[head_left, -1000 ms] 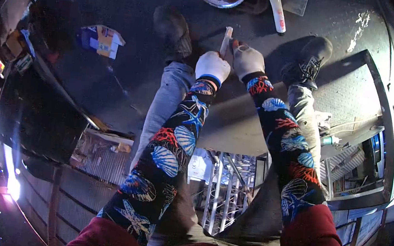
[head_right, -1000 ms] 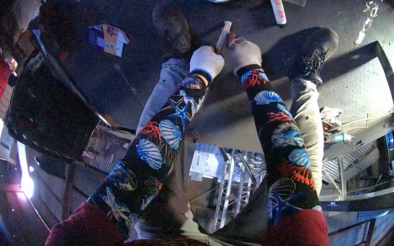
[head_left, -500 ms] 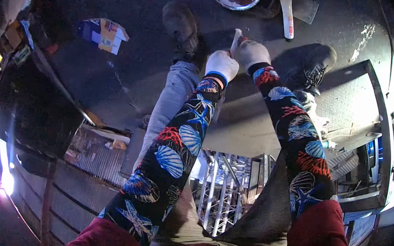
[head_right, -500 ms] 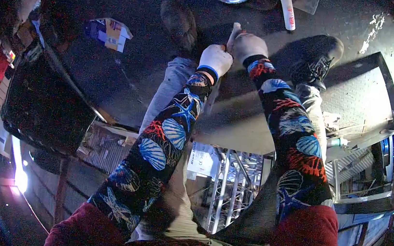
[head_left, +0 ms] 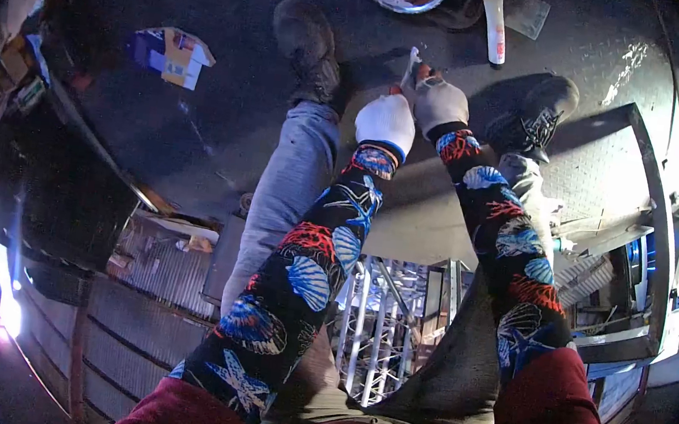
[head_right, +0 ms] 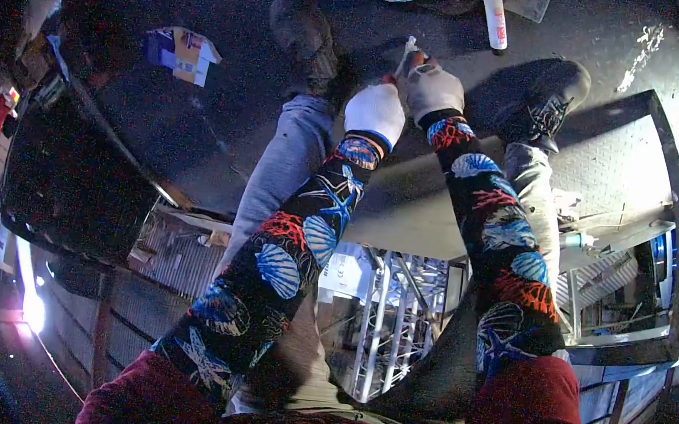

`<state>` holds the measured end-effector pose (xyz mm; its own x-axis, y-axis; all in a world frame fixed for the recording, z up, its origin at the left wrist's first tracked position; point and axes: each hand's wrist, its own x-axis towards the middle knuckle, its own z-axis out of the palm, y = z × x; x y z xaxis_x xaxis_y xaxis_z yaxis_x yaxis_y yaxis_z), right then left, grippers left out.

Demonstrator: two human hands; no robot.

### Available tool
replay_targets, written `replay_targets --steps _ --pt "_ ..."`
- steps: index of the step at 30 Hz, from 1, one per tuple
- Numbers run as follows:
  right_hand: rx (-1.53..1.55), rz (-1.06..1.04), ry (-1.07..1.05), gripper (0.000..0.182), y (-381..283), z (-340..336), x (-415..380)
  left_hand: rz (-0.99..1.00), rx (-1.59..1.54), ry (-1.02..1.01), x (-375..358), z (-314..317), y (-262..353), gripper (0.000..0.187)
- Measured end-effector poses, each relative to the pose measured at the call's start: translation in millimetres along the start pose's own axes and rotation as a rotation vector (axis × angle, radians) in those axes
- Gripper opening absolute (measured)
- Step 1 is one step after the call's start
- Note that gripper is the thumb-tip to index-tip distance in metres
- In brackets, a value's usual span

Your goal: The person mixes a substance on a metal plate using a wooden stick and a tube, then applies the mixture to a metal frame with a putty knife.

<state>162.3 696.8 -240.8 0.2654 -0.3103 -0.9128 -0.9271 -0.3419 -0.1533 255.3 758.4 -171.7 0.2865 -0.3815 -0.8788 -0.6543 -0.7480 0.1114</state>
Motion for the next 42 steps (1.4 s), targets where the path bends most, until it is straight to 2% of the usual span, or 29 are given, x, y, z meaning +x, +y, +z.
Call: replay_targets --steps 3,6,7,10,11,12,14,16,18,19,20,21,22,23,24,26,27,29,32,33,35,36,37,40,42 --pt "-0.017 -0.023 0.022 0.044 -3.5 -12.7 8.9 0.017 0.01 -0.013 -0.4 2.6 -1.7 0.023" --pt "-0.163 -0.085 -0.117 0.042 2.1 -18.3 35.3 0.035 0.028 -0.05 -4.1 1.5 -1.6 0.023" --pt "-0.148 -0.134 -0.013 0.029 -8.2 -39.5 13.4 0.044 0.02 -0.012 -4.7 4.8 -2.2 0.023" --pt "-0.083 -0.133 0.101 0.028 49.2 22.4 67.7 0.027 -0.04 -0.009 -5.1 5.5 -1.4 0.024" --pt "-0.428 -0.513 0.142 0.028 62.7 -0.4 53.4 -0.007 -0.085 -0.038 -3.8 5.2 -3.5 0.026" --pt "0.306 -0.06 0.065 0.026 62.0 -10.2 34.2 -0.007 -0.084 -0.034 -1.6 4.6 -5.9 0.026" --pt "0.259 0.104 0.129 0.024 77.4 6.1 26.9 -0.027 -0.16 -0.011 1.8 12.6 -17.1 0.027" --pt "0.025 -0.032 0.306 0.026 110.5 50.9 23.4 0.023 -0.259 0.026 1.7 12.7 -25.6 0.028" --pt "0.406 0.11 0.223 0.026 94.1 19.3 -22.1 0.013 -0.469 -0.035 -2.4 7.6 -29.6 0.027" --pt "0.518 0.121 0.22 0.025 88.3 2.5 -41.8 -0.152 -0.788 -0.218 -17.0 -15.9 -19.1 0.021" --pt "0.629 0.134 0.22 0.024 82.7 -14.2 -61.6 -0.14 -0.785 -0.213 -30.2 -31.1 -14.0 0.021" --pt "0.44 -0.016 0.318 0.024 85.2 -21.8 -72.1 -0.167 -0.972 -0.299 -41.4 -48.2 -8.6 0.02" --pt "0.542 -0.04 0.35 0.026 76.9 -43.1 -91.7 -0.193 -1.156 -0.39 -53.5 -64.1 -3.3 0.02" --pt "0.643 -0.068 0.381 0.027 68.3 -64.7 -111.3 -0.222 -1.176 -0.434 -68.1 -80.9 3.3 0.021" --pt "0.456 0.068 0.346 0.029 66.9 -73.0 -120.0 -0.211 -1.171 -0.429 -82.1 -91.1 9.0 0.021" --pt "0.383 0.012 0.473 0.031 46.5 -111.3 -158.3 -0.109 -1.203 -0.387 -108.2 -106.0 19.8 0.021" --pt "0.338 -0.029 0.51 0.032 38.3 -127.8 -173.3 -0.129 -1.077 -0.386 -117.8 -126.6 32.4 0.025" --pt "0.236 -0.14 0.606 0.039 33.6 -140.3 -187.9 -0.117 -1.081 -0.347 -130.2 -127.2 41.4 0.027" --pt "0.118 -0.173 0.498 0.042 39.9 -125.6 -168.1 -0.135 -1.005 -0.339 -126.2 -123.4 55.0 0.035" --pt "0.151 -0.198 0.462 0.054 41.6 -124.2 -167.3 -0.016 -0.898 -0.195 -120.9 -113.1 54.8 0.03" --pt "0.18 -0.114 0.388 0.055 41.0 -122.0 -152.2 0.132 -0.775 -0.04 -112.6 -103.8 55.9 0.023" --pt "0.162 -0.117 0.422 0.055 42.3 -120.6 -151.5 0.196 -0.706 0.044 -108.4 -99.3 56.6 0.02" --pt "0.145 -0.12 0.456 0.054 43.5 -119.2 -150.8 0.193 -0.585 0.014 -110.5 -105.8 60.2 0.021" --pt "0.135 -0.092 0.416 0.054 44.4 -125.7 -152.3 0.245 -0.498 0.018 -111.1 -104.4 63.7 0.023" --pt "0.118 -0.114 0.458 0.055 50.9 -120.1 -144.0 0.178 -0.533 -0.061 -108.2 -107.6 67.7 0.021"
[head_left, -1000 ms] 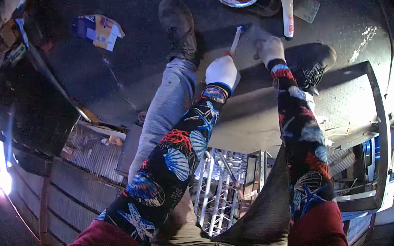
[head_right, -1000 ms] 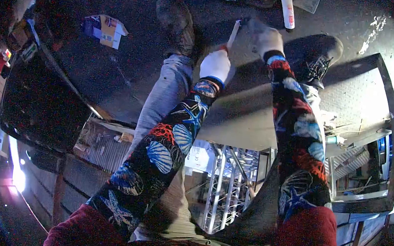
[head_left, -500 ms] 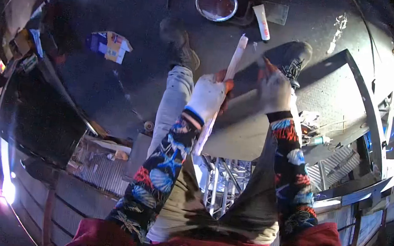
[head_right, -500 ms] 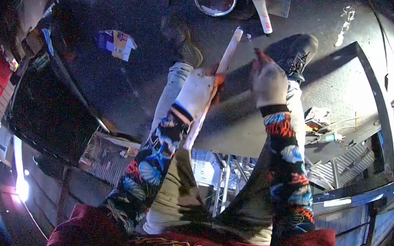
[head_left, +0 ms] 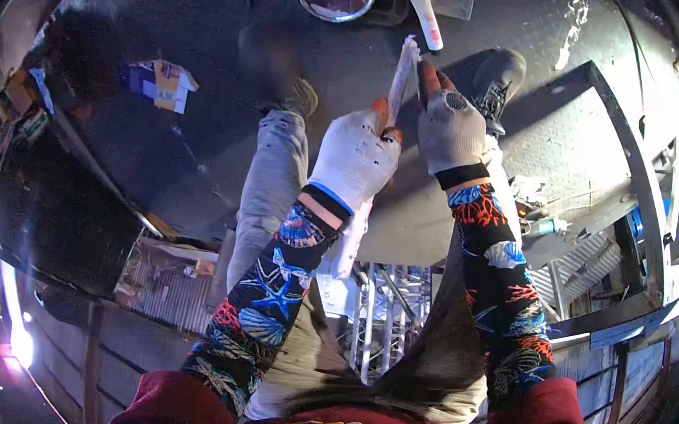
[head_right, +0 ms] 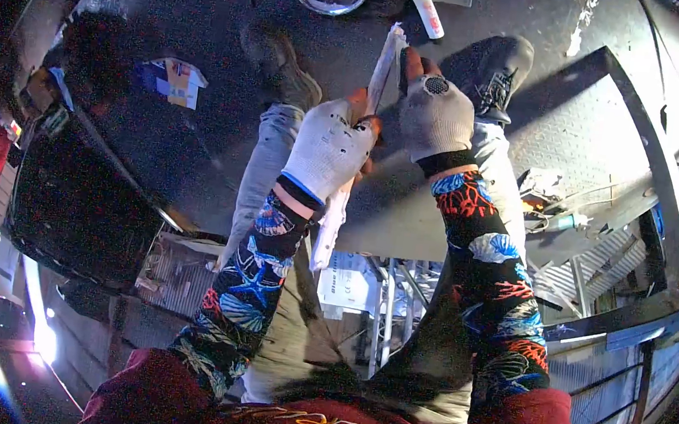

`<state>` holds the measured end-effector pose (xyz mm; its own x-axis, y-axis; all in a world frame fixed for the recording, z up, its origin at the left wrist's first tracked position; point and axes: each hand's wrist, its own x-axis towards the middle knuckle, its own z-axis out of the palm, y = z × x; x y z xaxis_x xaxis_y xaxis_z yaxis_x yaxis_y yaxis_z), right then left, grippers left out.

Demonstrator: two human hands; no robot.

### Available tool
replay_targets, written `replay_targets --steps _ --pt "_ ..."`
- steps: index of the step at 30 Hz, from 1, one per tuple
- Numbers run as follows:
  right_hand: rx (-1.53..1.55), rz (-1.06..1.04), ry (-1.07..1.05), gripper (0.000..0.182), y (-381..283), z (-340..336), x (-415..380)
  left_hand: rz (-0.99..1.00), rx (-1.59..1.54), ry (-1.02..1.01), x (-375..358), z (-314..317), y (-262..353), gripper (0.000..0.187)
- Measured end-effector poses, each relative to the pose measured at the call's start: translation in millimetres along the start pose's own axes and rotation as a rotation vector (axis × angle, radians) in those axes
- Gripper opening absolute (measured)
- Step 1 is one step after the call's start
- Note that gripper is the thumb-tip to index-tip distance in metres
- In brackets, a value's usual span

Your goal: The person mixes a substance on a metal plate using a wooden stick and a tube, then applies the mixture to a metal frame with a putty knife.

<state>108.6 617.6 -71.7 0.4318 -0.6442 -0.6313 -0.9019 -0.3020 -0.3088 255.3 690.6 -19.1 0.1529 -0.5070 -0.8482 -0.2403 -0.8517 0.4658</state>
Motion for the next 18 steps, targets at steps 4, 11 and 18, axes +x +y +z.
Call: replay_targets --steps 4,11,18 --pt "-0.043 -0.038 0.005 0.054 5.7 -3.0 8.5 -0.116 -0.251 -0.094 3.9 -12.1 27.9 0.018" --pt "0.072 0.07 0.032 0.043 9.3 -6.1 13.6 -0.181 -0.589 -0.153 8.2 5.7 30.6 0.016" --pt "1.267 0.952 0.367 0.042 87.8 45.4 36.4 0.053 -0.907 -0.338 -4.7 17.7 14.5 0.024"
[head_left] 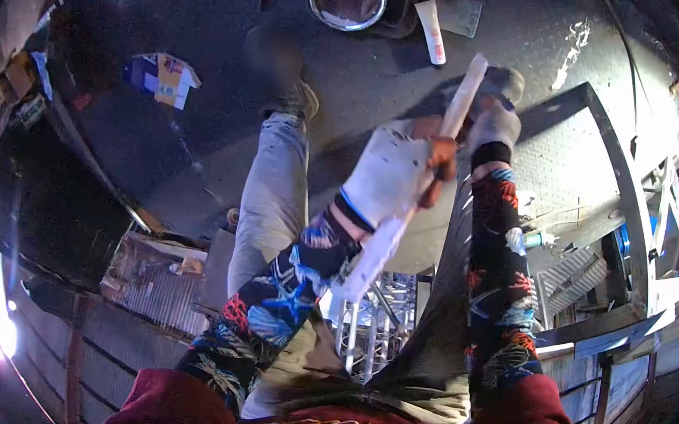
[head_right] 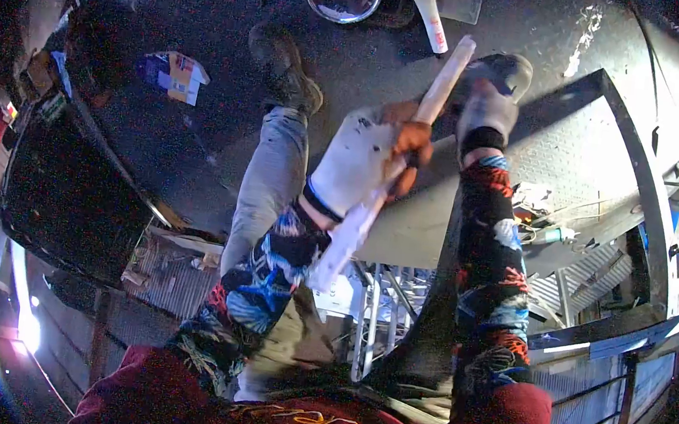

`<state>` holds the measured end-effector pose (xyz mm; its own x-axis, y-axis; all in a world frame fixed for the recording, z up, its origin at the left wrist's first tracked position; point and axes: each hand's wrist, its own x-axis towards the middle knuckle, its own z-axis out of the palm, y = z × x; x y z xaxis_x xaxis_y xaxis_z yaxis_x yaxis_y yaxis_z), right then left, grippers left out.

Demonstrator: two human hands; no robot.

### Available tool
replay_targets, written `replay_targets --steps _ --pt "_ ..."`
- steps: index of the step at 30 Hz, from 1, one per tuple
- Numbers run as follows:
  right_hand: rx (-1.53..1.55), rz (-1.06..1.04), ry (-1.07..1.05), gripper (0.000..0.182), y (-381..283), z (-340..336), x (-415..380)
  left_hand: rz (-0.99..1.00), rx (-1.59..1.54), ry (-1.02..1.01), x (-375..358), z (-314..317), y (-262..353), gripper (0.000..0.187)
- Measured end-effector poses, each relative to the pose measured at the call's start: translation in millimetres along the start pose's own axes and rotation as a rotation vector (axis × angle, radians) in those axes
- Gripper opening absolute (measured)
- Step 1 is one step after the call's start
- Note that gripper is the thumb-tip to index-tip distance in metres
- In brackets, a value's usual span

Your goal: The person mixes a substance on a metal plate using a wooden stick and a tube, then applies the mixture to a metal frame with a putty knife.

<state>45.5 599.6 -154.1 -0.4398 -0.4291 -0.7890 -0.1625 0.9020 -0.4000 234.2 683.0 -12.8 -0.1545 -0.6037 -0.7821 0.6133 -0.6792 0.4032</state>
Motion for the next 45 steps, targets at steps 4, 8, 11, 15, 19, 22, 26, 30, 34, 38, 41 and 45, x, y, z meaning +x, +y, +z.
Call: replay_targets --steps 4,8,11,15,19,22,26,30,34,38,41,45 --pt "-0.661 -0.439 0.029 0.024 -29.4 -19.6 0.6 -0.161 -0.118 0.171 5.8 6.0 27.3 0.017" --pt "-0.879 -1.108 -0.1 0.03 -68.1 -2.5 -48.8 -0.168 -0.123 0.219 9.0 -2.0 34.4 0.011" --pt "-1.056 -1.211 -0.167 0.03 -63.8 -1.4 -61.3 -0.146 0.059 0.282 12.7 -4.1 28.9 0.011" --pt "-1.196 -1.167 -0.299 0.039 -57.7 1.8 -74.4 -0.103 0.261 0.337 16.9 -4.9 21.4 0.014" --pt "-1.23 -1.097 -0.376 0.047 -57.1 11.2 -81.9 -0.061 0.399 0.349 18.1 -1.1 18.0 0.015" --pt "-1.227 -1.116 -0.257 0.049 -54.1 13.7 -81.2 -0.094 0.331 0.317 17.4 6.1 17.4 0.015" --pt "-1.206 -1.146 -0.228 0.045 -48.8 12.9 -74.2 -0.052 0.178 0.31 20.6 8.4 15.1 0.013" --pt "-1.138 -0.945 -0.209 0.041 -51.0 19.8 -78.3 -0.139 0.129 0.268 19.4 14.0 19.5 0.013" --pt "-0.988 -0.925 -0.244 0.03 -46.4 15.1 -44.9 -0.197 0.034 0.22 16.6 15.7 8.1 0.013" --pt "-1.536 -0.765 -0.055 0.017 -56.0 -25.6 12.6 -0.106 0.141 0.132 8.4 39.3 15.9 0.011" --pt "-1.086 -0.67 -0.114 0.021 -57.1 -31.5 10.8 -0.144 -0.033 0.256 16.6 17.1 24.3 0.016" --pt "-0.975 -0.969 -0.225 0.015 -61.1 -27.0 11.0 -0.151 0.048 0.244 17.9 12.0 28.5 0.018"
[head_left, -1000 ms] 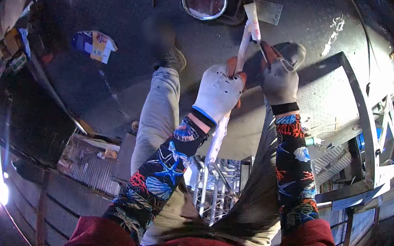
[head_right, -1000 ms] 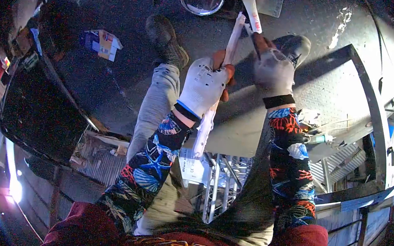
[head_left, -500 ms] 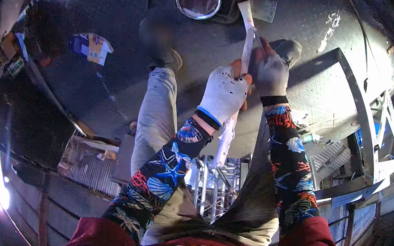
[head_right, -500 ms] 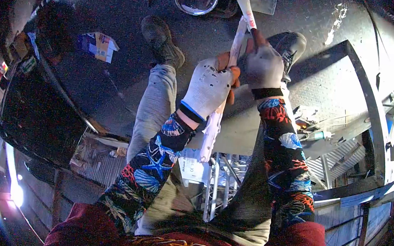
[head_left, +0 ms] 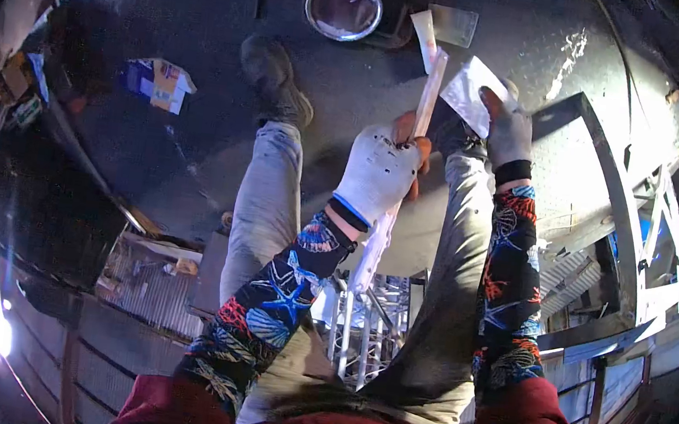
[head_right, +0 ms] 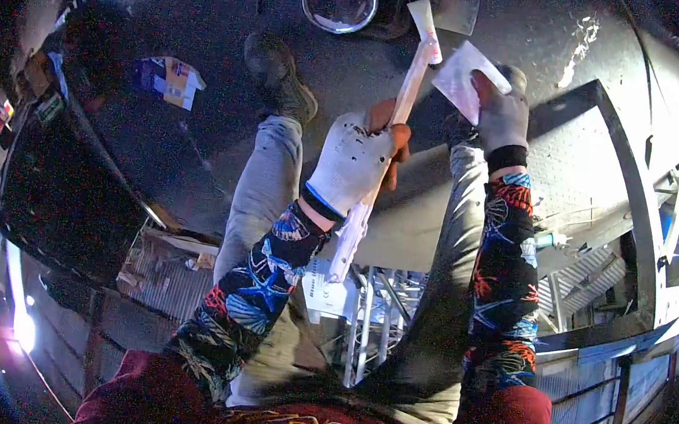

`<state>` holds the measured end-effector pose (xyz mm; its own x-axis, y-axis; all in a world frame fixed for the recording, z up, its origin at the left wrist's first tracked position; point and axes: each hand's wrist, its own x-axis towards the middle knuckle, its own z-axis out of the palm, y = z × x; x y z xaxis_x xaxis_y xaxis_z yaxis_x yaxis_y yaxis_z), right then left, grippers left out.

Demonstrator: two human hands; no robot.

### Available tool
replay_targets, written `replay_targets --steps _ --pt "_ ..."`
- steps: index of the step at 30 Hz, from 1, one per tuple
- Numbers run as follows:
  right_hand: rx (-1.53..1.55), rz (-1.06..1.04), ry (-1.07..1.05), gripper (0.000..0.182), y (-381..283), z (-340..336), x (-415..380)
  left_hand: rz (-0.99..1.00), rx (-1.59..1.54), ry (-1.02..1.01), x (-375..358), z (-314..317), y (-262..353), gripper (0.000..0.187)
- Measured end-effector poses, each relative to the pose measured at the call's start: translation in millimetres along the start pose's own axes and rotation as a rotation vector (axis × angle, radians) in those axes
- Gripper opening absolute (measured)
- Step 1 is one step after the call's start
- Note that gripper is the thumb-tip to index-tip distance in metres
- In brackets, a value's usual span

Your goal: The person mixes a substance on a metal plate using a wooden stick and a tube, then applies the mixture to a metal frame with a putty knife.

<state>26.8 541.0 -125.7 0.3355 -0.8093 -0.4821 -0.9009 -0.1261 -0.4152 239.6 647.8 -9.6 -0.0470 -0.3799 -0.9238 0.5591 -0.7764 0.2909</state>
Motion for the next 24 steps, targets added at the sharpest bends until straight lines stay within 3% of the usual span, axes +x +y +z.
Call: replay_targets --steps 3,5,7,8,12,17,21,24 --pt "-0.113 -0.232 0.012 0.026 8.8 5.5 4.9 0.058 0.08 0.02 5.0 -1.6 -3.2 0.022" --pt "0.184 0.093 0.004 0.04 -10.7 -0.9 6.3 0.11 0.312 0.109 7.2 -1.3 -4.8 0.02" --pt "0.177 0.124 0.016 0.027 -19.1 -7.6 7.3 0.192 0.388 0.159 15.9 -5.6 -24.2 0.021" --pt "0.275 0.215 -0.03 0.053 -25.1 -16.1 9.4 0.234 0.425 0.184 18.2 -6.6 -27.2 0.021" --pt "0.361 0.249 -0.076 0.052 -38.6 -27.2 11.7 0.298 0.529 0.207 19.5 -8.2 -28.2 0.024" --pt "0.233 0.048 -0.047 0.058 -30.0 -23.7 15.0 0.241 0.51 0.15 18.6 -9.6 -30.3 0.026" --pt "0.316 0.107 -0.115 0.058 -29.8 -25.8 14.6 0.282 0.514 0.103 17.7 -14.2 -33.4 0.035" --pt "0.275 0.004 -0.136 0.054 -21.3 -24.5 14.2 0.279 0.523 0.111 15.2 -14.6 -34.9 0.036"
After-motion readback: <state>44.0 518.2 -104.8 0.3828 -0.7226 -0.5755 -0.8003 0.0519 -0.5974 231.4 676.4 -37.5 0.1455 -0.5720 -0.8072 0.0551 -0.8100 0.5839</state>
